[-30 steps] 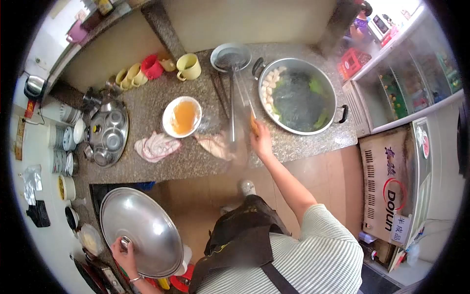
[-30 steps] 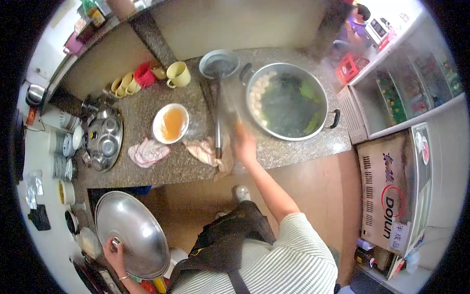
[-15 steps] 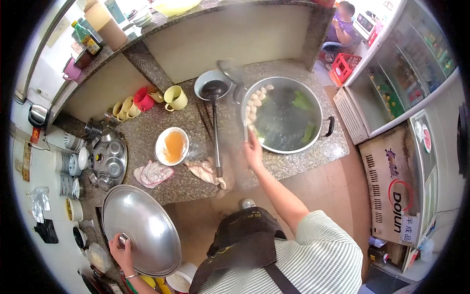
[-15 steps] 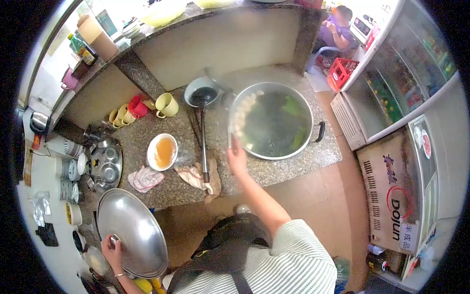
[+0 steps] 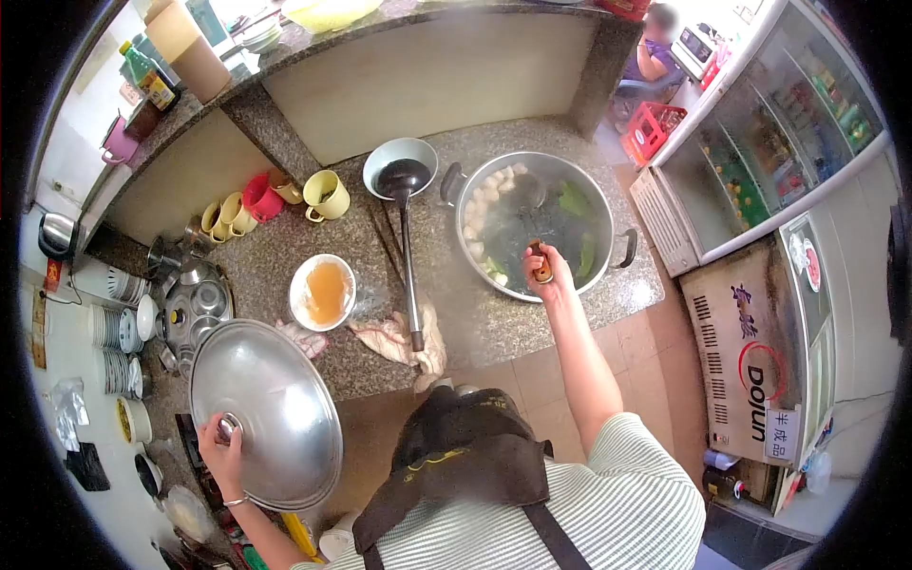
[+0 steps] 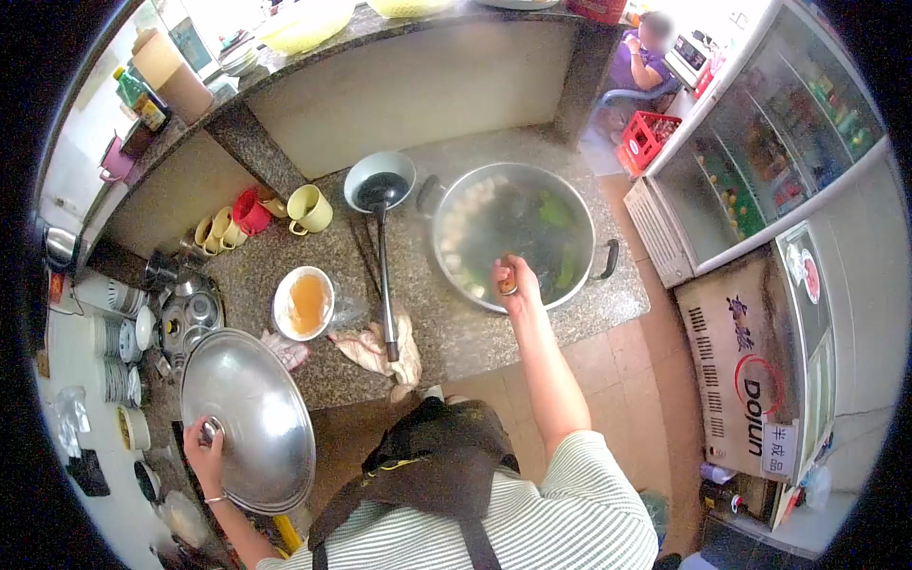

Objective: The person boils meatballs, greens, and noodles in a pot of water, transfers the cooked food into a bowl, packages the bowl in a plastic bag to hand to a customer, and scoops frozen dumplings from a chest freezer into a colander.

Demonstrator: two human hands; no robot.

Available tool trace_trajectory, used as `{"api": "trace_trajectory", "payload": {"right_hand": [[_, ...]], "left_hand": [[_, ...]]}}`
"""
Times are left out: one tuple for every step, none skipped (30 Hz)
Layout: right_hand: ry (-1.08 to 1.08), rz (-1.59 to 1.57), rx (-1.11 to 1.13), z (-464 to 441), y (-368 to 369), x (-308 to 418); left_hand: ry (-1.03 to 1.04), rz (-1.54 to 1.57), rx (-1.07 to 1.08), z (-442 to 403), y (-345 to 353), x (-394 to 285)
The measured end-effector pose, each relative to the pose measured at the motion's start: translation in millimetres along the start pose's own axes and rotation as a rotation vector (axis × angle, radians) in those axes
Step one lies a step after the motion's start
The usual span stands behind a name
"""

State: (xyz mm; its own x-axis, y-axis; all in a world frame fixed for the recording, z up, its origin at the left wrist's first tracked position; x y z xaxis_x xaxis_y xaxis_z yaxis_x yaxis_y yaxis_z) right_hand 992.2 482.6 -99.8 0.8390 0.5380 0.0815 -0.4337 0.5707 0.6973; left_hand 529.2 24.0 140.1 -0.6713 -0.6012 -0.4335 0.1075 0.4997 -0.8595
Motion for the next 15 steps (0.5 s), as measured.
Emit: {"api": "trace_trajectory", "payload": {"right_hand": [[0.026,0.021,0.001,3.1,4.1,-6.1],[0.038,0.149,0.06,2.9,1.0,-7.7],[0.036,0.151,0.054,10.8,-1.5,-10.3],[0.048,0.2,0.006,25.8,-4.2,-15.7],[0.059,0.25,-0.042,40.5,-10.0,-18.8],[0.056,0.256,-0.053,49.0,-16.2,-19.5],[0.092,0.279,-0.038,58.2,-22.9,-21.4],[0.129,0.302,-0.022,66.0,-28.4,-24.9],[0.127,0.306,-0.031,71.9,-32.9,-27.3],[0.11,0.391,-0.031,77.0,-36.0,-29.1],[0.091,0.474,-0.032,81.2,-37.8,-31.7],[0.067,0.568,-0.024,85.7,-36.6,-35.6],[0.06,0.565,-0.031,88.7,-35.4,-41.4],[0.066,0.551,-0.085,90.7,-36.3,-48.0],[0.073,0.537,-0.137,92.0,-37.1,-51.9]], "left_hand": [[0.001,-0.002,0.008,-6.7,1.0,1.5],[0.032,0.011,0.003,-13.5,2.1,1.1],[0.062,0.025,-0.001,-21.0,3.8,1.2],[0.059,0.027,0.008,-29.1,5.0,4.1],[0.048,0.027,0.022,-34.8,5.0,7.0],[0.035,0.026,0.038,-42.9,7.2,10.6],[0.028,0.03,0.048,-51.0,9.7,12.7],[0.038,0.033,0.044,-59.3,11.5,13.4],[0.049,0.036,0.04,-67.1,13.0,14.2],[0.044,0.039,0.048,-73.8,15.3,16.1],[0.044,0.051,0.056,-80.7,18.0,17.3],[0.046,0.062,0.067,-88.2,20.9,17.6],[0.051,0.075,0.074,-96.2,24.5,17.6],[0.054,0.081,0.081,-102.9,28.5,17.3],[0.075,0.053,0.075,-108.4,32.2,15.8]]}}
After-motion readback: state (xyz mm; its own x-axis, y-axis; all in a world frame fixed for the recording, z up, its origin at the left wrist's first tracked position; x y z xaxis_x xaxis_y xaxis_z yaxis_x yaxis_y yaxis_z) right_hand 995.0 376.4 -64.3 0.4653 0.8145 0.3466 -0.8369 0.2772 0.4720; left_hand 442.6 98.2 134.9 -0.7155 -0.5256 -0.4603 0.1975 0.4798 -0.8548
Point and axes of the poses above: each hand's wrist, its own z-axis away from the middle knuckle, its own y-axis out of the palm, x = y × z, the point moved 6 cm from there along -z, towards the middle knuckle, and after that the axes turned 7 degrees about -x, right-handed, at the moved point
